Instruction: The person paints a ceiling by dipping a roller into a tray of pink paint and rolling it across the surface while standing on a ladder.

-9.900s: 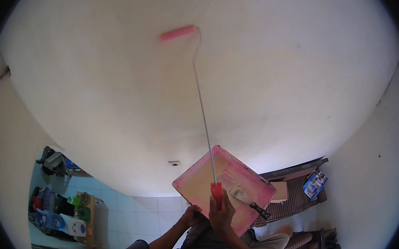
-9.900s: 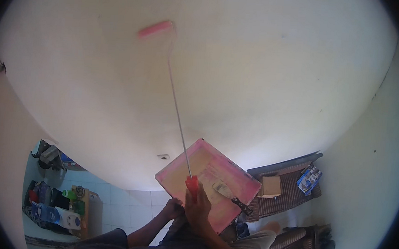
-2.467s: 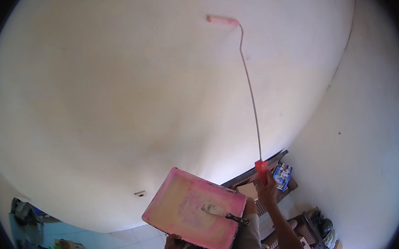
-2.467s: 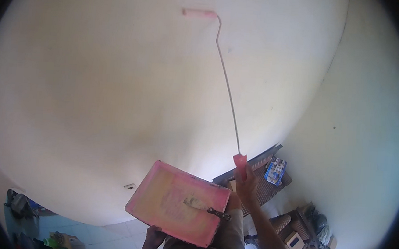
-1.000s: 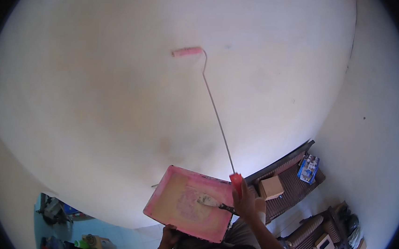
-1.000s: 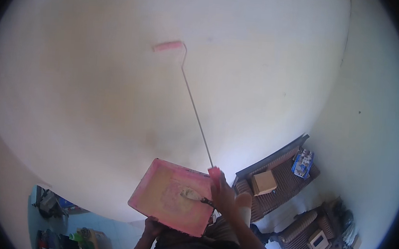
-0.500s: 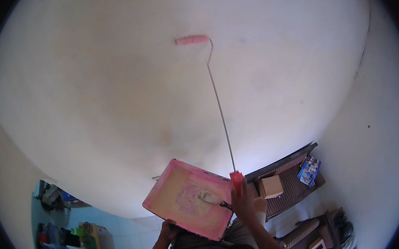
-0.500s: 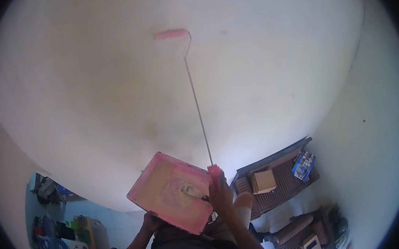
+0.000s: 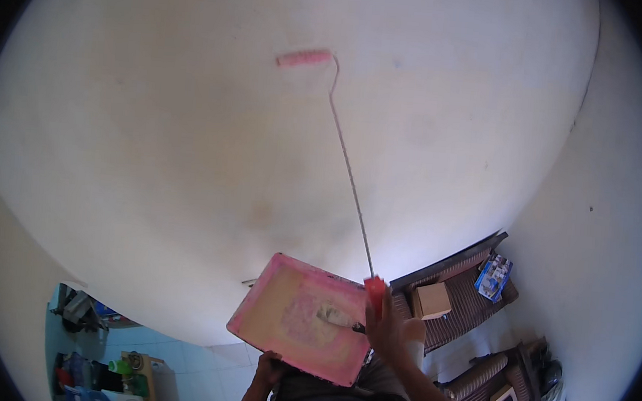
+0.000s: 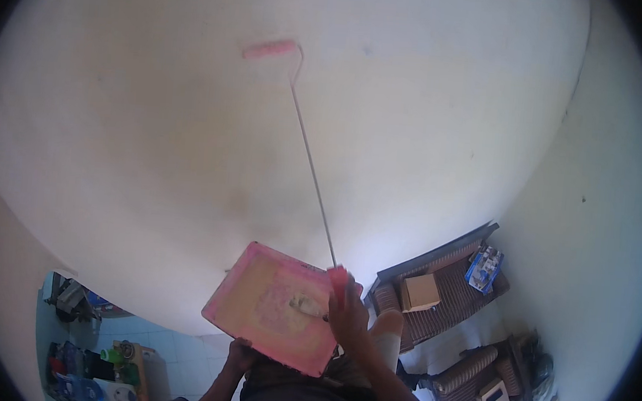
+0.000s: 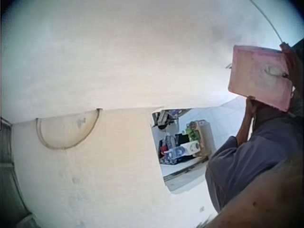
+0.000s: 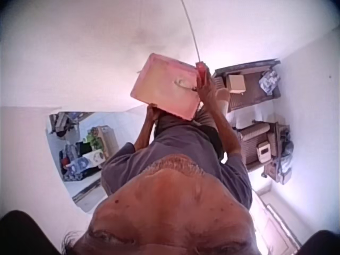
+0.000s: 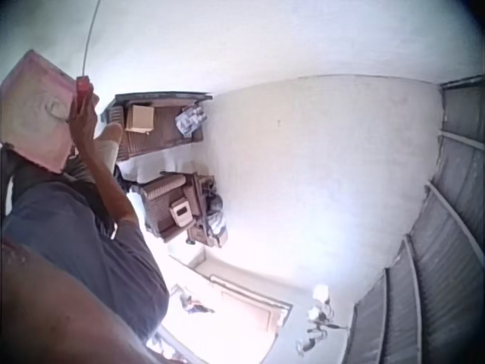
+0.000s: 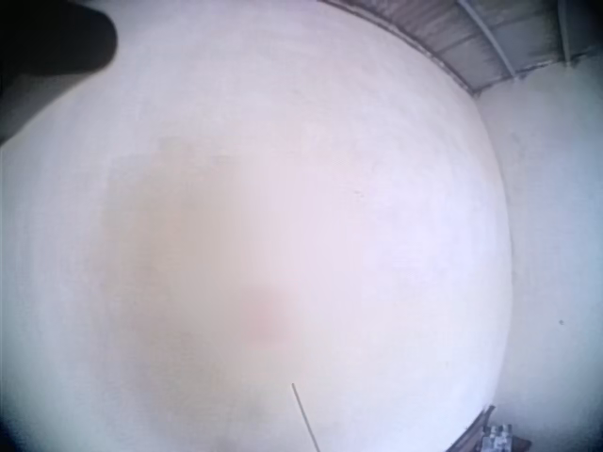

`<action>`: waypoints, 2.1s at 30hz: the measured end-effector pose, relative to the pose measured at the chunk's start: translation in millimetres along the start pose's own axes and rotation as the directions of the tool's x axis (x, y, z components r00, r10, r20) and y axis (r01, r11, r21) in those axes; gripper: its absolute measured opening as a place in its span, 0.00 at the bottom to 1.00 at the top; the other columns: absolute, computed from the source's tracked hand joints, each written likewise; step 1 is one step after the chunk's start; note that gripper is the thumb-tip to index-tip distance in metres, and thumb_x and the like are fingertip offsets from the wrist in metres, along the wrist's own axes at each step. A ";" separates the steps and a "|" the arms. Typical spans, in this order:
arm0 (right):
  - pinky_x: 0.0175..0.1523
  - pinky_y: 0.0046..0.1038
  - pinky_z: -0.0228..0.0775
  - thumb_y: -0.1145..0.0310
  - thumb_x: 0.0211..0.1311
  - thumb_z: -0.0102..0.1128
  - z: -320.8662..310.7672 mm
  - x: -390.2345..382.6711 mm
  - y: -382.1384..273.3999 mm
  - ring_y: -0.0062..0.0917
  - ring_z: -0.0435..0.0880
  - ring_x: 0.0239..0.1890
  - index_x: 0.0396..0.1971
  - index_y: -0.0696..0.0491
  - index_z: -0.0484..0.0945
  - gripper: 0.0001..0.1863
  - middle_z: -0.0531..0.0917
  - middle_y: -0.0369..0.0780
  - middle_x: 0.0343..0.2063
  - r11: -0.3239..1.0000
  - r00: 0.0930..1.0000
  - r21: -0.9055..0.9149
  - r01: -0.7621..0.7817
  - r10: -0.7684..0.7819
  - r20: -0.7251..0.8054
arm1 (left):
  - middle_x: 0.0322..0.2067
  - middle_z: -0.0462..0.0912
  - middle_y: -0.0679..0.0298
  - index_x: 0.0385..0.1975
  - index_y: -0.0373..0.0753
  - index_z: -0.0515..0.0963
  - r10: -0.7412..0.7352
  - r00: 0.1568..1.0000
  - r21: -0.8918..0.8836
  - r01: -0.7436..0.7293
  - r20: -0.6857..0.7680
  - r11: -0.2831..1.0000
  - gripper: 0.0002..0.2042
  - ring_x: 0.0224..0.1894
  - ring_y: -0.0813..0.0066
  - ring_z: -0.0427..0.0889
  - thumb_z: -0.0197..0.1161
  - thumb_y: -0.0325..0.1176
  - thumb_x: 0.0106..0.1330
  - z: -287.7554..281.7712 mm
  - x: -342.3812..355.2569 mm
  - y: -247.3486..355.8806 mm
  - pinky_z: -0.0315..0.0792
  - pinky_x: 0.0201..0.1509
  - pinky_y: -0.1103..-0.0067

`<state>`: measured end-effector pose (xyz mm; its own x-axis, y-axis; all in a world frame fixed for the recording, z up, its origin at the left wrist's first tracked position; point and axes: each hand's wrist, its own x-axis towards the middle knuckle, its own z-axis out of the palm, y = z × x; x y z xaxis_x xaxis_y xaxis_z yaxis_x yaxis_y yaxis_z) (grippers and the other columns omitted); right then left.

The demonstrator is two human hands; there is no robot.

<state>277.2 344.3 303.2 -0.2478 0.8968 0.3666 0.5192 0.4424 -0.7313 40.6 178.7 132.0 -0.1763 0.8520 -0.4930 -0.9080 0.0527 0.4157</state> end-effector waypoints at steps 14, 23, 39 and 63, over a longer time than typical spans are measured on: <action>0.36 0.40 0.73 0.69 0.60 0.52 0.7 78.4 -68.1 0.52 0.79 0.35 0.56 0.62 0.58 0.26 0.78 0.56 0.35 0.989 0.964 0.040 0.141 -0.128 -0.235 | 0.30 0.74 0.61 0.31 0.35 0.70 -0.065 0.998 -0.029 0.065 0.026 0.997 0.12 0.40 0.63 0.75 0.55 0.25 0.43 -21.4 13.4 -2.2 0.69 0.54 0.63; 0.35 0.35 0.75 0.69 0.59 0.54 -48.9 123.0 -99.0 0.50 0.80 0.34 0.51 0.68 0.63 0.24 0.78 0.58 0.34 0.968 0.891 0.007 0.252 -0.229 -0.393 | 0.45 0.70 0.49 0.52 0.30 0.61 -0.025 0.997 0.008 0.024 0.073 1.000 0.32 0.50 0.50 0.71 0.55 0.30 0.42 -37.4 17.4 -6.2 0.66 0.57 0.56; 0.33 0.41 0.72 0.67 0.61 0.51 -32.5 74.4 -37.0 0.54 0.77 0.34 0.53 0.62 0.61 0.23 0.77 0.57 0.33 0.990 0.954 -0.007 0.144 -0.140 -0.265 | 0.42 0.71 0.52 0.47 0.31 0.63 -0.097 0.992 -0.026 0.100 0.080 0.995 0.27 0.48 0.53 0.71 0.55 0.29 0.42 -44.7 18.3 -0.6 0.66 0.57 0.58; 0.30 0.40 0.70 0.71 0.60 0.51 -37.6 -5.6 63.6 0.50 0.77 0.29 0.55 0.59 0.60 0.23 0.76 0.55 0.34 0.987 0.990 -0.158 -0.012 -0.011 -0.141 | 0.48 0.68 0.49 0.54 0.32 0.60 -0.064 0.993 -0.013 0.065 0.096 0.998 0.34 0.52 0.49 0.68 0.57 0.31 0.41 -37.2 18.2 -1.5 0.64 0.58 0.55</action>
<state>342.4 367.1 276.2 -0.1358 0.8817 0.4518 0.6451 0.4248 -0.6352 24.7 174.7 94.0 -0.0806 0.8929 -0.4430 -0.9223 0.1017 0.3729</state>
